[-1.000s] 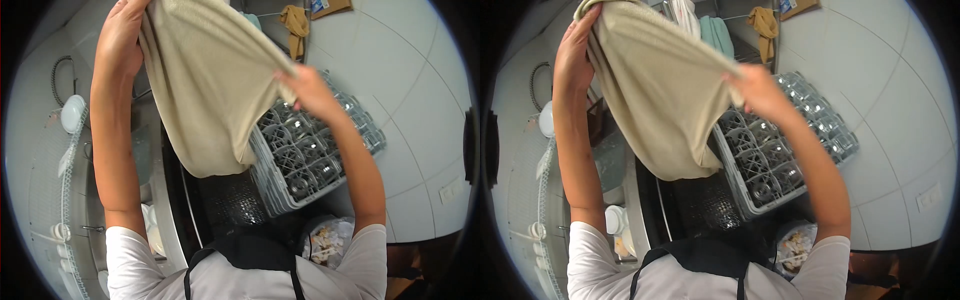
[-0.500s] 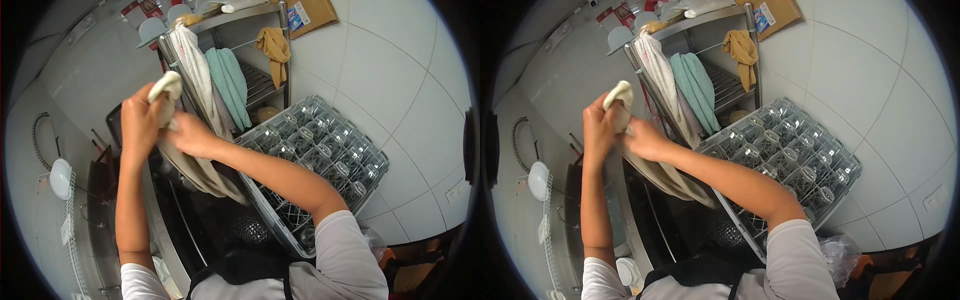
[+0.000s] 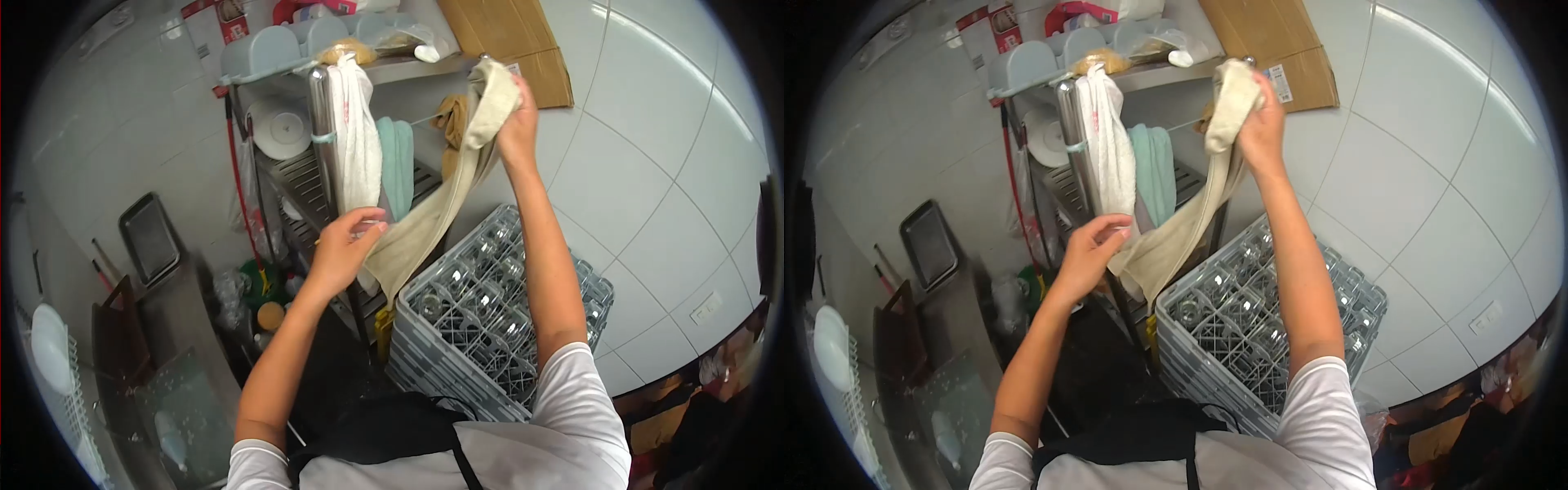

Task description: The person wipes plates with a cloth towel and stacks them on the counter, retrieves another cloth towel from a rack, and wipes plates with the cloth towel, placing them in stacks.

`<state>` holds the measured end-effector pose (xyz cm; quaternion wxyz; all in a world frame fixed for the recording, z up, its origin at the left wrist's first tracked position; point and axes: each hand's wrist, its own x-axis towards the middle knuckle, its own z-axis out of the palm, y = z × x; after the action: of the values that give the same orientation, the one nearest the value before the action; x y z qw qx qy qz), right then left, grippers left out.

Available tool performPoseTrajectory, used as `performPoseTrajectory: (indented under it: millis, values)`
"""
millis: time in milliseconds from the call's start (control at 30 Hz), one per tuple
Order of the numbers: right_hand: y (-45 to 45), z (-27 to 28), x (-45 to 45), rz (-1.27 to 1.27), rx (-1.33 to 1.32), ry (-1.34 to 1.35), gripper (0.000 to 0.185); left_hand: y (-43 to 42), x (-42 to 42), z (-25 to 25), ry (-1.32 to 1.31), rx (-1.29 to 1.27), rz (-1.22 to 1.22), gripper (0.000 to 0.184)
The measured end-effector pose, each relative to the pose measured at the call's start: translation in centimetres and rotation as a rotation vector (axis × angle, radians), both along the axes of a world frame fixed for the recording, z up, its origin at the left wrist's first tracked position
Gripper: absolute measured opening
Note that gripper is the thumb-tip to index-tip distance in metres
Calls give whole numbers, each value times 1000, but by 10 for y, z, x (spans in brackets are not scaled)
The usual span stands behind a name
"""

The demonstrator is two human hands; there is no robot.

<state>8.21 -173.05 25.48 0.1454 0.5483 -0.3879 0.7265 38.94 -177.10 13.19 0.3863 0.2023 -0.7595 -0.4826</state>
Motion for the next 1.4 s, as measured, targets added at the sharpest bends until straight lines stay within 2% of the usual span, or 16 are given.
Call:
performPoseTrajectory:
  millis: [67,133,200,333,433,533,667,767,900,967,1033,1100,1200,1300,1367,1400]
  values:
    - [-27,-7,-15,-130,71,192,37,-31,-38,-21,50,74,-50,33]
    - [-63,-19,-18,-218,337,254,42,-62,-74,-43,67,134,-54,35]
    - [-115,-33,-21,-342,264,475,42,-88,-100,-66,88,161,-64,40]
    - [-141,-20,-10,-416,52,447,32,-81,-117,-80,101,221,-5,43]
    - [-143,-43,-5,-380,-23,540,31,-66,-79,-74,-26,298,-187,40]
    - [-166,-55,-20,-327,243,595,27,-58,-24,-50,-159,400,-452,30]
    - [-232,-50,-54,-360,314,687,35,-104,50,-59,-202,381,-166,26]
    - [-296,-42,-61,-175,548,672,40,-158,85,-82,-62,487,116,28]
    - [-248,-1,-29,77,1383,569,39,-202,91,-93,40,494,200,30]
    - [-238,-9,-65,-487,1074,775,37,-215,83,-91,96,497,176,30]
    - [-181,-21,-62,-651,722,352,37,-228,62,-81,143,471,148,30]
    - [-144,-51,-59,-757,626,237,30,-240,39,-69,208,425,120,28]
    - [-133,-100,-54,-592,709,-57,24,-254,-6,-57,346,366,71,25]
    - [-134,-76,-57,-688,672,-38,20,-279,-51,-56,426,377,0,26]
    - [-157,-53,-80,-853,423,226,20,-292,-79,-50,434,367,-62,27]
    - [-168,-42,-96,-851,436,362,19,-297,-92,-45,427,361,-93,28]
